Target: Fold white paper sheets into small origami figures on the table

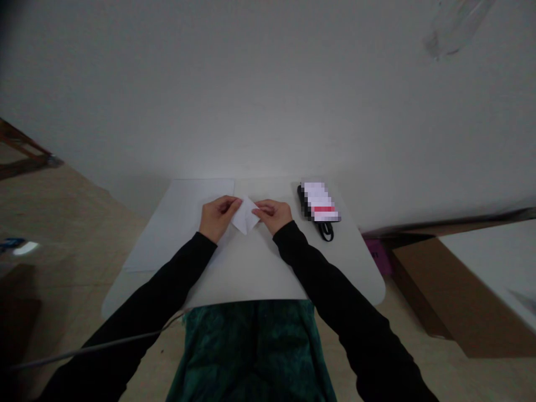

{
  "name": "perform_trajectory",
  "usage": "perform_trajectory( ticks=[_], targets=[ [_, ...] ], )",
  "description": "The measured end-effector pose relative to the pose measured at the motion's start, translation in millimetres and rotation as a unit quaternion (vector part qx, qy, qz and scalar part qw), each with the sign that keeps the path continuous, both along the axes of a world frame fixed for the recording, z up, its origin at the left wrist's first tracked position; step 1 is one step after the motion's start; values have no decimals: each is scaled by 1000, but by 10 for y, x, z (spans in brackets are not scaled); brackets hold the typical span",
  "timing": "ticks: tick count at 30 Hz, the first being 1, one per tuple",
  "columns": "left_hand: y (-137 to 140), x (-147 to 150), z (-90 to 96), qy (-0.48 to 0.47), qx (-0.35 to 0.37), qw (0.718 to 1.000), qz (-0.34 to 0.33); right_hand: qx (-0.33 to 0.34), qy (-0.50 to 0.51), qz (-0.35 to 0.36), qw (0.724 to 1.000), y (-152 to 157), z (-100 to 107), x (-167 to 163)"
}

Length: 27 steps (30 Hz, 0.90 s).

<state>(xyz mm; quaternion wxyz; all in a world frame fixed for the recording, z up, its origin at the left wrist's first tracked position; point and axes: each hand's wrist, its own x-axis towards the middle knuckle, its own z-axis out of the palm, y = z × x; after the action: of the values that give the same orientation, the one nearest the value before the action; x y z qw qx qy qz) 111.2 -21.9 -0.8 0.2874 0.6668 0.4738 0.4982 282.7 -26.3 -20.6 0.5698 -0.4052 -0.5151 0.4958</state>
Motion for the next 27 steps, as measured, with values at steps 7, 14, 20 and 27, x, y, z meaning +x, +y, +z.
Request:
perform_trajectory(
  ticks=[7,14,20,27],
  targets=[
    [-62,16,65,-44,-32,999,-3,-15,-7,15,1000,-74,81,2],
    [13,-30,103,-80,-116,984,-110,4,-1,-12,1000,-45,118,41],
    [-4,-14,58,-60,-131,981,-132,18,-37,14,999,-60,54,0],
    [-38,16,65,-38,-97,988,-112,36,-71,5,997,-116,74,-35]
  ],
)
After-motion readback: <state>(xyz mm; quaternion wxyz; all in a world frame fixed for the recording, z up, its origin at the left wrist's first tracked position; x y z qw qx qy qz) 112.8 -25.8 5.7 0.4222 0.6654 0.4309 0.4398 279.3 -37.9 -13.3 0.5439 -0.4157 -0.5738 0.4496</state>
